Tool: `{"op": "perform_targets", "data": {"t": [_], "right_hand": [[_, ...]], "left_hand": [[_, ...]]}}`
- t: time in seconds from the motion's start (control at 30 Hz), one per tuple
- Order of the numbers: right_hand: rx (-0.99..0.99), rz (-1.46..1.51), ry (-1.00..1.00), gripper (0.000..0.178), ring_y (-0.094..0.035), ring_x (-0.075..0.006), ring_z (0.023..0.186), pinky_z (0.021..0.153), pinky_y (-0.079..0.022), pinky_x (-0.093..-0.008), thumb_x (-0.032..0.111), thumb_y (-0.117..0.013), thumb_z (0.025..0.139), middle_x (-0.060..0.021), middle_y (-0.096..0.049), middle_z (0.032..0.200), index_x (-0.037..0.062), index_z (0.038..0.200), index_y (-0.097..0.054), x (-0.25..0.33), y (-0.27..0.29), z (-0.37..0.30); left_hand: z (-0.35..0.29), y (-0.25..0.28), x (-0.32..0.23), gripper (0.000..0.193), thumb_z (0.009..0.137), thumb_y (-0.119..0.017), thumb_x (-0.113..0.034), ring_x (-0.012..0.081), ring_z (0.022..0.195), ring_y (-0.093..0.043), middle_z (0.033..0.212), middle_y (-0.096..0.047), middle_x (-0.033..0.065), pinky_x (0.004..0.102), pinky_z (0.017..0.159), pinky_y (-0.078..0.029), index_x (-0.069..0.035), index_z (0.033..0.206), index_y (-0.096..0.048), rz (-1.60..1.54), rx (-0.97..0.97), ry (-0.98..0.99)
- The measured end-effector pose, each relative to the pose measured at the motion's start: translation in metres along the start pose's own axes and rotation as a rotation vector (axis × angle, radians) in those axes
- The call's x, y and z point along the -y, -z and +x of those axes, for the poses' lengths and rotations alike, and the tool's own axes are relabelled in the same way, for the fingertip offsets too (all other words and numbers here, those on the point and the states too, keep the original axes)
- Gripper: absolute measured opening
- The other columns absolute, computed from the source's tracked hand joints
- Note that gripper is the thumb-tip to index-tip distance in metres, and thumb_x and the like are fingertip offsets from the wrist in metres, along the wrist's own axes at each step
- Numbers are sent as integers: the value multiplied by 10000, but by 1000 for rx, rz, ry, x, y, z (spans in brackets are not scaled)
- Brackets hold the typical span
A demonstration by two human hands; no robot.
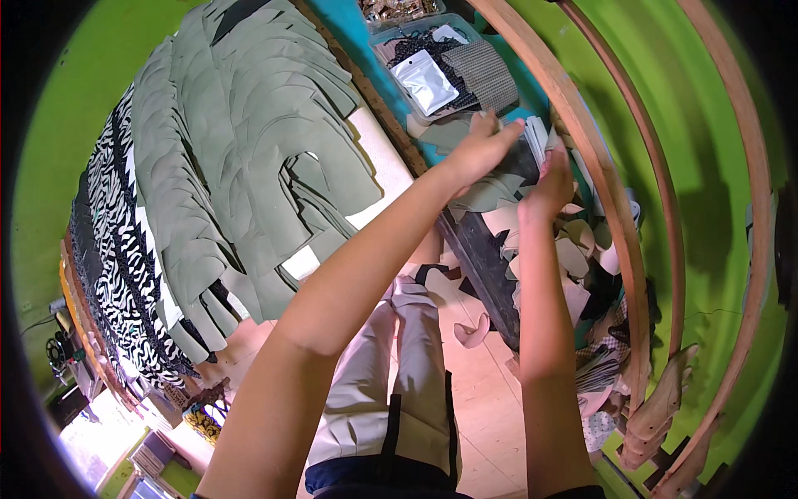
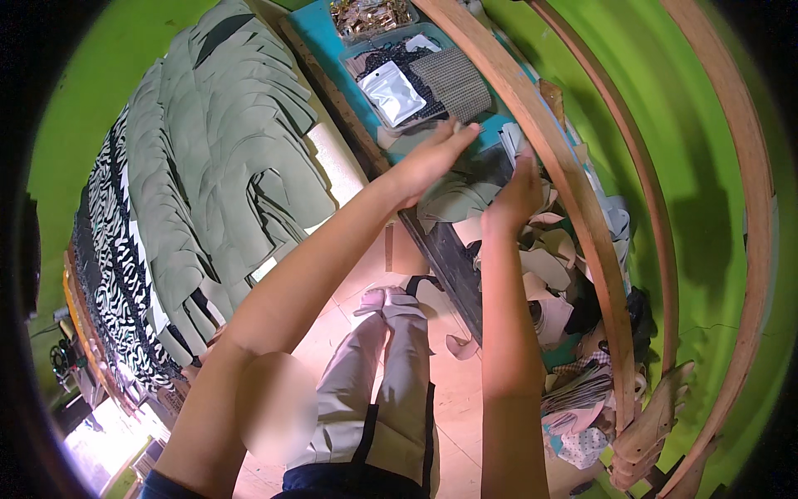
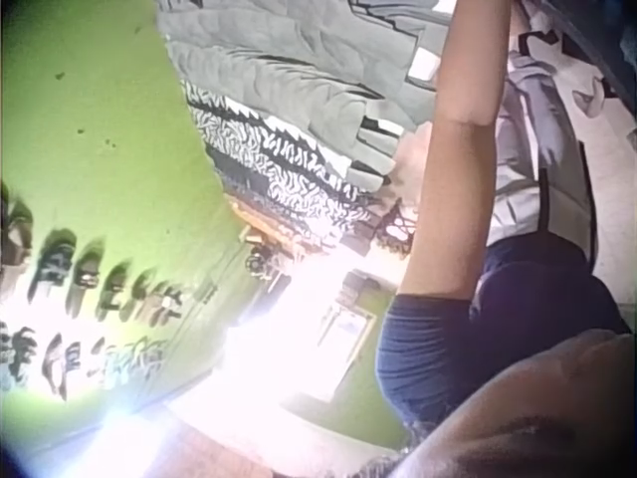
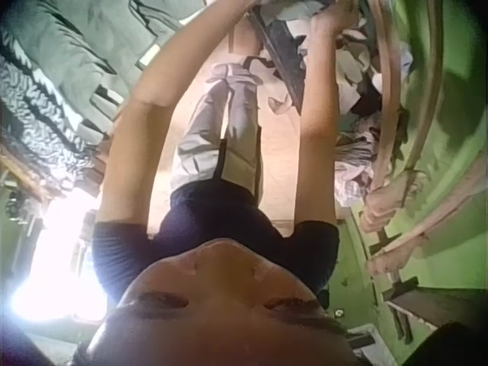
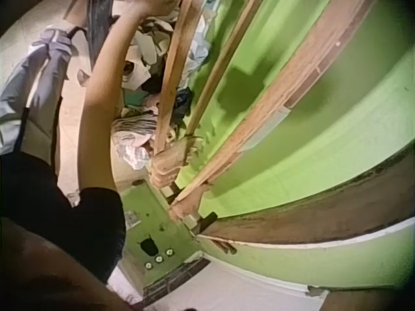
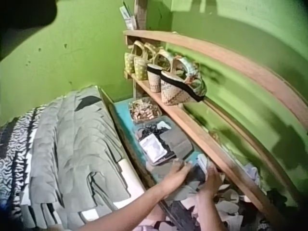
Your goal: Sorting and organizing pre-cut green fabric shoe lining panels and components onto shelves and stacking areas.
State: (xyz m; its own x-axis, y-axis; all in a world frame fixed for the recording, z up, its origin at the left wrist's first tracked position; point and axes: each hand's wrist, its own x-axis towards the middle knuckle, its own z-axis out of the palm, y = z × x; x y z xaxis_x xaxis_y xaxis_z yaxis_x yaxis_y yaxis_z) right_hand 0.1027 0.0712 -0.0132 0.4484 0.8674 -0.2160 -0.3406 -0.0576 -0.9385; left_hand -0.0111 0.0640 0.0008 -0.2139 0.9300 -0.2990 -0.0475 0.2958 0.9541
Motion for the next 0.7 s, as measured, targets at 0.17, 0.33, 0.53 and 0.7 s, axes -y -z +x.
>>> {"op": "perform_targets", "data": {"t": [0.17,0.33,0.53,0.7], "right_hand": [[581,-661,597,234,-465,-251,1143,948,-346,-352,94,-476,874,-168,-549,1158,-47,1028,-582,-6,-1,-35],[703,-722,791,210,-438,-304,1137,965,-320,-370,132,-521,844,-153,-496,1188,-2,1003,-555,8,-27,-55],[1001,-251,67,523,-476,-189,1053,927,-357,-325,90,-529,856,-164,-473,1176,-7,1313,-295,21,-73,-88],[1182,-306,-101,341,-533,-83,784,702,-422,-209,50,-578,829,-44,-586,883,-29,1141,-467,16,-102,-113]], "left_hand": [[-12,16,-14,244,898,-487,-233,150,793,-565,818,-559,44,266,775,-469,4,935,-528,-388,277,171],[-30,72,-26,234,888,-461,-96,165,884,-589,968,-571,103,261,778,-481,44,1070,-506,-240,157,72],[-76,168,-41,245,906,-468,-130,141,900,-583,997,-569,63,252,802,-472,21,1095,-505,-135,271,-28],[-111,228,-34,210,901,-487,-132,114,813,-591,937,-590,61,239,754,-473,29,1031,-526,-195,-38,-17]]}}
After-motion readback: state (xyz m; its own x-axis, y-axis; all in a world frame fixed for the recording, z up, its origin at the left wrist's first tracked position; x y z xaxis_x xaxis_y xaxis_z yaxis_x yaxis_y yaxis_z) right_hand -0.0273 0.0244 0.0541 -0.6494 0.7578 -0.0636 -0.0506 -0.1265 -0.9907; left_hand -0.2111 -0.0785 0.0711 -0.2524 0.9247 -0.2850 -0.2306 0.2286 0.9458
